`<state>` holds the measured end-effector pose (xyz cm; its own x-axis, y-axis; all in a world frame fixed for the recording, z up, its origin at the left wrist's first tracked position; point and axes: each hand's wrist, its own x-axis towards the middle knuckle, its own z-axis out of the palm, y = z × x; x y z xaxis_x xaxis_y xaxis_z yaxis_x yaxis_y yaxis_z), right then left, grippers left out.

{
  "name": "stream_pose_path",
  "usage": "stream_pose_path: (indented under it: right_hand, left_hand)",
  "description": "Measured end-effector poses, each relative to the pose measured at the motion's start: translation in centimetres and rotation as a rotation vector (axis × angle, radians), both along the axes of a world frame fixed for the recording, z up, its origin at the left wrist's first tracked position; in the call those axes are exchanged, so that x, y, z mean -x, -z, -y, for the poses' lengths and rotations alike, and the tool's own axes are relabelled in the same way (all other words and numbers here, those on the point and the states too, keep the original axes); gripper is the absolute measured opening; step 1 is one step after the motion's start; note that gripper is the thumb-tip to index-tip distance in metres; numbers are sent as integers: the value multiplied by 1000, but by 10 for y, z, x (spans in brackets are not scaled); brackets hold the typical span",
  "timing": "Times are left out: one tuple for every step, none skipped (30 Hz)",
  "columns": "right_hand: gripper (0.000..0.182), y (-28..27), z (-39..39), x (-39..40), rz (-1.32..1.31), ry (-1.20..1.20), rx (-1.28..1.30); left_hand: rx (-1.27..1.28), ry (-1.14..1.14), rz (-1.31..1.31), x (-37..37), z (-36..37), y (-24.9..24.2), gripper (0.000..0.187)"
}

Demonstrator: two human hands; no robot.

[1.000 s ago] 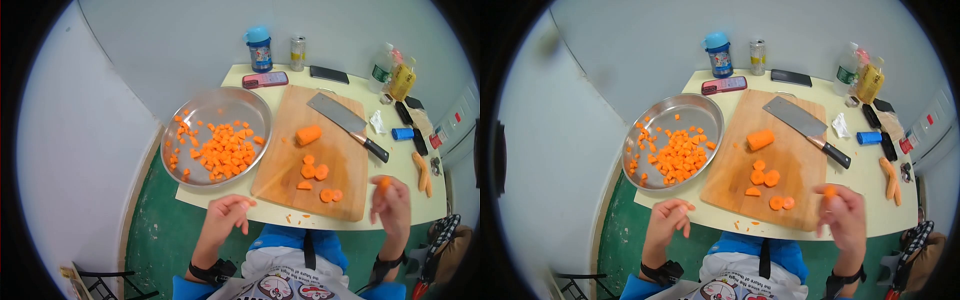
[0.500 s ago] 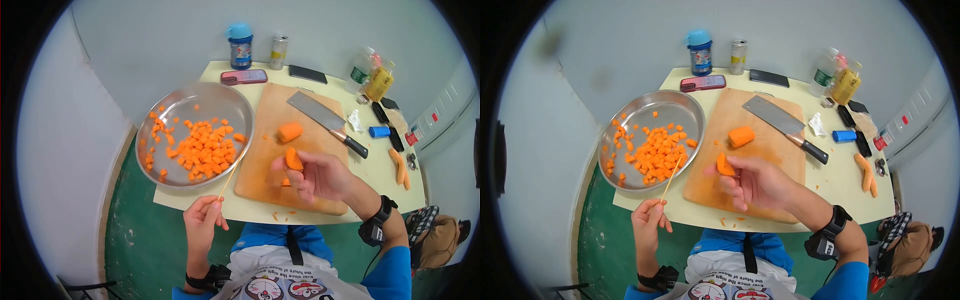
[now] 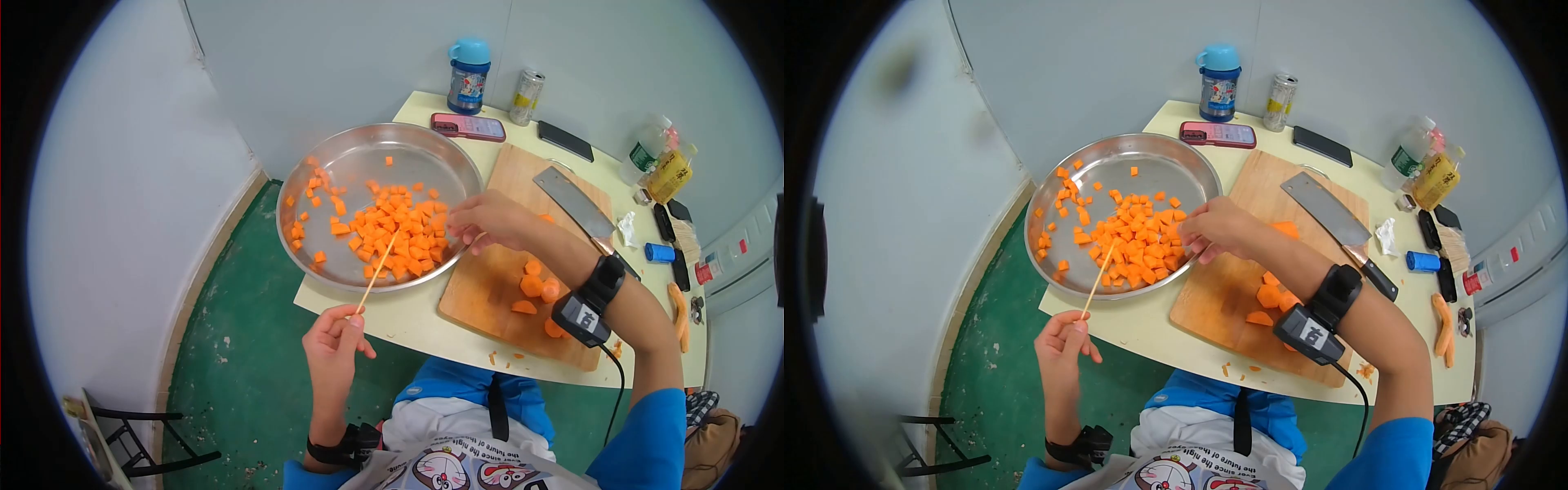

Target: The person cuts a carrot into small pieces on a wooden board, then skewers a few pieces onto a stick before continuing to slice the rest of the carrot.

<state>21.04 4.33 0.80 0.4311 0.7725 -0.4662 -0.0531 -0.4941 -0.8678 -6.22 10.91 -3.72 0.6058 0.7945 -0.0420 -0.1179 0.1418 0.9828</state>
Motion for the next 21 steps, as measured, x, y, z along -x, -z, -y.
stream_pose_path:
  right_hand:
    - [25, -4, 3, 0, -3, 1, -1]
    - [24, -9, 9, 1, 6, 18, -28]
    - [24, -15, 15, 2, 14, 36, -55]
    - [24, -20, 23, 1, 9, 41, -57]
    - [23, -25, 33, -2, 86, 67, -32]
    - [24, -29, 45, -5, 163, 93, -7]
    - [23, -30, 60, -11, 219, 73, -18]
    - [22, -29, 77, -16, 275, 54, -29]
    - [22, -29, 94, -19, 385, 77, 8]
    - [22, -27, 112, -21, 495, 101, 45]
    - [22, -24, 130, -24, 657, 101, 38]
    - [21, -20, 148, -26, 819, 103, 29]
    - [21, -17, 165, -28, 868, 139, 56]
    - [21, -14, 180, -28, 914, 177, 83]
    - [21, -9, 196, -29, 908, 189, 73]
    - [19, -3, 210, -30, 930, 236, 118]
    - [18, 1, 223, -30, 950, 286, 164]
    - [18, 6, 235, -30, 944, 300, 155]
    - [18, 9, 246, -29, 953, 343, 189]
    - [17, 12, 255, -27, 962, 385, 224]
    - [17, 14, 264, -24, 958, 397, 219]
  left_hand:
    - [-40, -24, -18, 0, -3, -4, 17]
    - [-82, -47, -36, -1, -6, -7, 17]
    - [-83, -44, -40, -1, -9, -11, 17]
    - [-120, -28, -48, -2, -13, -15, 17]
    - [-158, -12, -55, -4, -18, -18, 17]
    - [-161, -8, -59, -6, -23, -21, 17]
    - [-292, -9, -99, -9, -30, -24, 17]
    - [-425, -9, -140, -12, -37, -27, 17]
    - [-430, -3, -146, -16, -47, -32, 17]
    - [-638, 30, -232, -23, -59, -38, 16]
    - [-849, 62, -315, -31, -70, -45, 15]
    - [-862, 65, -317, -41, -80, -51, 15]
    - [-956, 124, -377, -53, -91, -55, 14]
    - [-1050, 185, -437, -66, -103, -58, 13]
    - [-1073, 237, -476, -81, -120, -57, 14]
    - [-1097, 288, -515, -98, -134, -54, 15]
    - [-1120, 306, -596, -115, -141, -57, 16]
    - [-1141, 323, -677, -131, -147, -60, 17]
    - [-1157, 328, -678, -149, -155, -60, 17]
    - [-1022, 376, -747, -167, -164, -58, 18]
    - [-884, 420, -813, -182, -172, -52, 18]
